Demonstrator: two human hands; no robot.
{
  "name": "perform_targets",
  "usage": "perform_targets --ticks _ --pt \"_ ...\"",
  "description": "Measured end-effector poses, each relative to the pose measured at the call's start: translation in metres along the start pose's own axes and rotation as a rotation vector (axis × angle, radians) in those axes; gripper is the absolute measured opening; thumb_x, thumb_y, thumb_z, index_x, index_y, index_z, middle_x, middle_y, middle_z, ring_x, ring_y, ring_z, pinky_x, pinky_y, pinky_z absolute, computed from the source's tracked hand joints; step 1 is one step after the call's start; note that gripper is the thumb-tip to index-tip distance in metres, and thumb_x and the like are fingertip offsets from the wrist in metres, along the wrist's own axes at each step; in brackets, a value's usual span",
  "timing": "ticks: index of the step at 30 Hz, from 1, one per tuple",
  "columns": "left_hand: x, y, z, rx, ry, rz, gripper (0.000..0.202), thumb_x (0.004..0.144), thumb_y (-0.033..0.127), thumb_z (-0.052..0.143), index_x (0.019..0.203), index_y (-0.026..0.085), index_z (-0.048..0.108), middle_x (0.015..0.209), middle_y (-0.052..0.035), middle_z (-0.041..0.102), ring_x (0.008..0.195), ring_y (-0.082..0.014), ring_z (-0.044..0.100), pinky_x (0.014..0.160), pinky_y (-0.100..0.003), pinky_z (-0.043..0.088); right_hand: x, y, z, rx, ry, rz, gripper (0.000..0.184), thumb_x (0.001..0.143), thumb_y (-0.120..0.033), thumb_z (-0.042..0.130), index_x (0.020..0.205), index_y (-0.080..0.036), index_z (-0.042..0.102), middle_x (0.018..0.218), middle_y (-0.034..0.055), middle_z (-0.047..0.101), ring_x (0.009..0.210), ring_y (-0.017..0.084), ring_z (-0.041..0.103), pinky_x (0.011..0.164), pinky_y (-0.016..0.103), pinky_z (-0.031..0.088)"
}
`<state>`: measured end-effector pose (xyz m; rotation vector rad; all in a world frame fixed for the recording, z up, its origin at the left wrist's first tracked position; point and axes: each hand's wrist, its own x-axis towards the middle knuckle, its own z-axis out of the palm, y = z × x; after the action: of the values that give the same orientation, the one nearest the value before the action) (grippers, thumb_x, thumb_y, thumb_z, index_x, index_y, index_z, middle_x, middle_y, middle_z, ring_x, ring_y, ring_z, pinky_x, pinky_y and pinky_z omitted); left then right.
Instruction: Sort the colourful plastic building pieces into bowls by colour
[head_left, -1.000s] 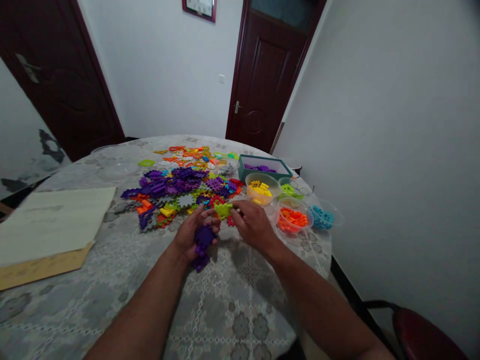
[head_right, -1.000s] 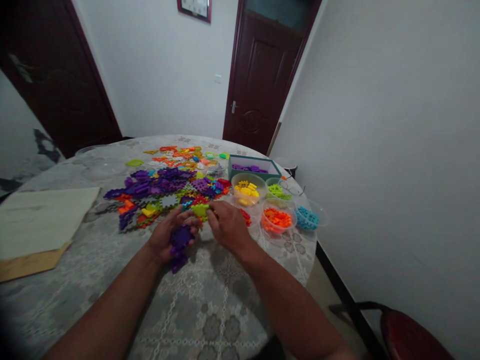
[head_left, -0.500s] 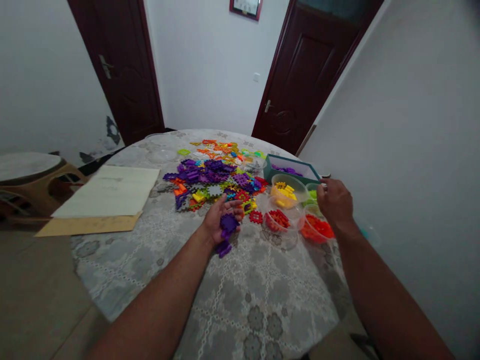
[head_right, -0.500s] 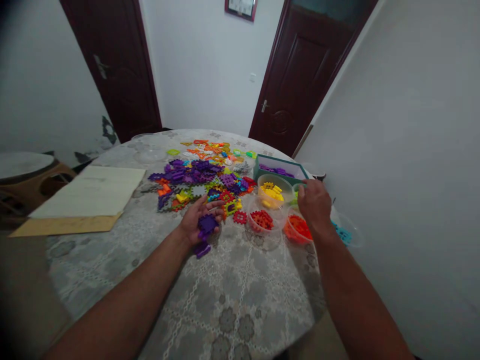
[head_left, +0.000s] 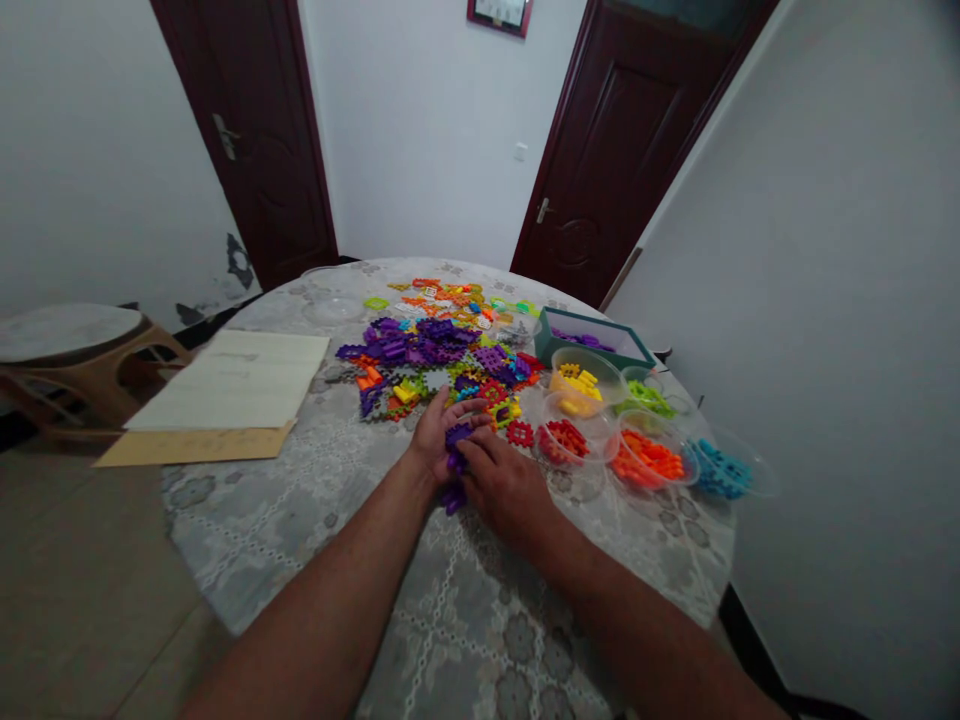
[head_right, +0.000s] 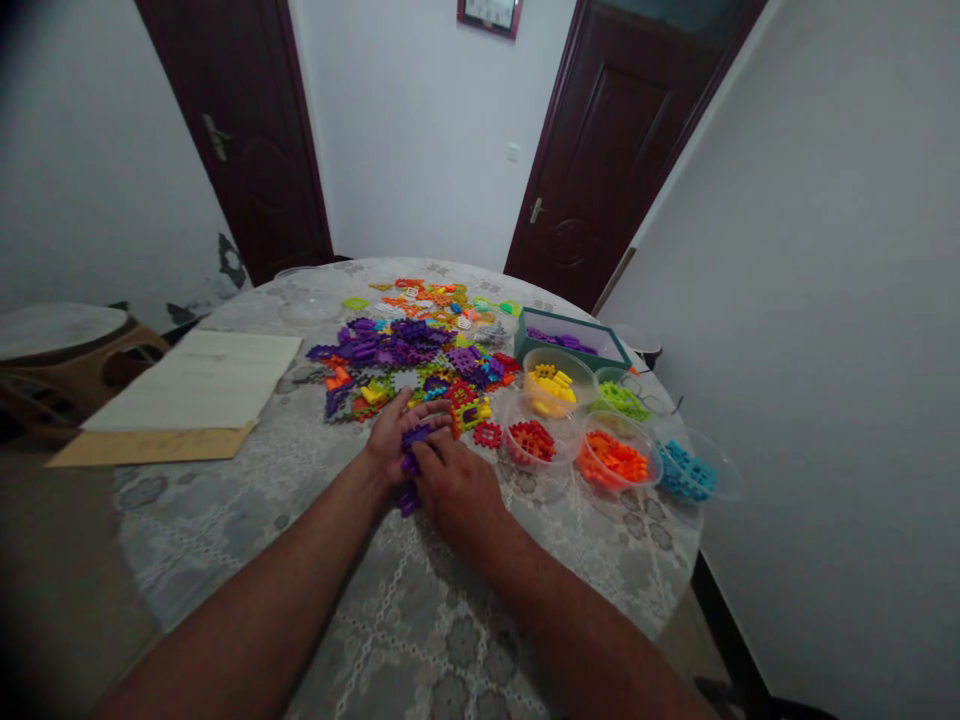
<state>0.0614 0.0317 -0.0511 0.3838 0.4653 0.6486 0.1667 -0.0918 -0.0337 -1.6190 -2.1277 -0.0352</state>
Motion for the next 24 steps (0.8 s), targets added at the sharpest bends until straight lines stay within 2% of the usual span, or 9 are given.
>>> perform_targets --ticks 3,6,9,12,15,18,22,24 --pt "-0.002 -0.001 0.003 -0.019 -0.005 0.013 0.064 0.105 0.063 0.038 0.11 0.008 0.069 0.08 -0.0161 0.074 0.064 -0.0241 0.072 0.062 -0.035 0.059 0.004 0.007 0.0 0.006 0.065 0.057 0.024 0.102 -0.023 0.059 0.125 -0.021 0.067 0.125 0.0147 0.071 0.113 0.029 0.068 0.092 0.041 0.06" --pt "-0.005 -0.004 0.009 -0.044 -0.049 0.035 0.056 0.102 0.061 0.049 0.114 0.009 0.069 0.084 -0.0142 0.074 0.069 -0.0243 0.072 0.063 -0.036 0.06 0.008 0.017 -0.003 0.075 0.171 0.143 0.02 0.102 -0.021 0.059 0.121 -0.021 0.067 0.121 0.0126 0.073 0.111 0.027 0.069 0.093 0.04 0.057" --pt "-0.006 -0.009 0.013 0.006 -0.069 0.069 0.034 0.096 0.039 0.068 0.114 0.01 0.071 0.088 -0.011 0.074 0.07 -0.0198 0.071 0.061 -0.03 0.058 0.012 0.026 -0.006 0.101 0.23 0.23 0.019 0.101 -0.021 0.058 0.117 -0.021 0.067 0.113 0.0102 0.075 0.104 0.025 0.07 0.092 0.038 0.055" --pt "-0.006 -0.013 0.014 0.035 -0.076 0.081 0.021 0.091 0.021 0.074 0.109 0.011 0.074 0.096 -0.0108 0.075 0.077 -0.0176 0.072 0.065 -0.026 0.059 0.016 0.031 -0.015 0.087 0.223 0.284 0.018 0.101 -0.024 0.058 0.114 -0.02 0.07 0.106 0.0094 0.076 0.098 0.024 0.071 0.089 0.035 0.053" --pt "-0.008 -0.011 0.014 0.013 -0.105 0.041 0.019 0.092 0.026 0.074 0.107 0.013 0.074 0.104 -0.0137 0.075 0.087 -0.023 0.075 0.072 -0.034 0.063 0.02 0.035 -0.034 0.203 0.261 0.328 0.023 0.1 -0.027 0.059 0.119 -0.02 0.071 0.105 0.0073 0.077 0.093 0.021 0.072 0.085 0.032 0.053" --pt "-0.01 -0.006 0.013 0.027 -0.076 0.025 0.024 0.095 0.031 0.071 0.111 0.013 0.072 0.107 -0.0143 0.075 0.089 -0.0252 0.076 0.064 -0.034 0.062 0.025 0.049 -0.063 0.282 0.239 0.351 0.027 0.099 -0.029 0.06 0.123 -0.022 0.072 0.101 0.0043 0.079 0.086 0.019 0.072 0.08 0.029 0.052" --pt "-0.009 -0.002 0.012 0.048 -0.029 0.051 0.03 0.096 0.033 0.069 0.116 0.011 0.07 0.104 -0.0143 0.074 0.075 -0.0201 0.074 0.049 -0.026 0.054 0.045 0.095 -0.101 0.141 0.111 0.31 0.026 0.096 -0.025 0.06 0.116 -0.022 0.077 0.101 0.0042 0.08 0.09 0.019 0.072 0.084 0.03 0.052" --pt "-0.008 -0.001 0.012 0.045 -0.023 0.062 0.031 0.097 0.034 0.067 0.117 0.01 0.07 0.101 -0.0136 0.073 0.07 -0.018 0.072 0.046 -0.024 0.052 0.062 0.127 -0.116 0.008 0.134 0.349 0.027 0.094 -0.023 0.06 0.114 -0.022 0.078 0.106 0.0056 0.08 0.094 0.02 0.072 0.089 0.031 0.052"
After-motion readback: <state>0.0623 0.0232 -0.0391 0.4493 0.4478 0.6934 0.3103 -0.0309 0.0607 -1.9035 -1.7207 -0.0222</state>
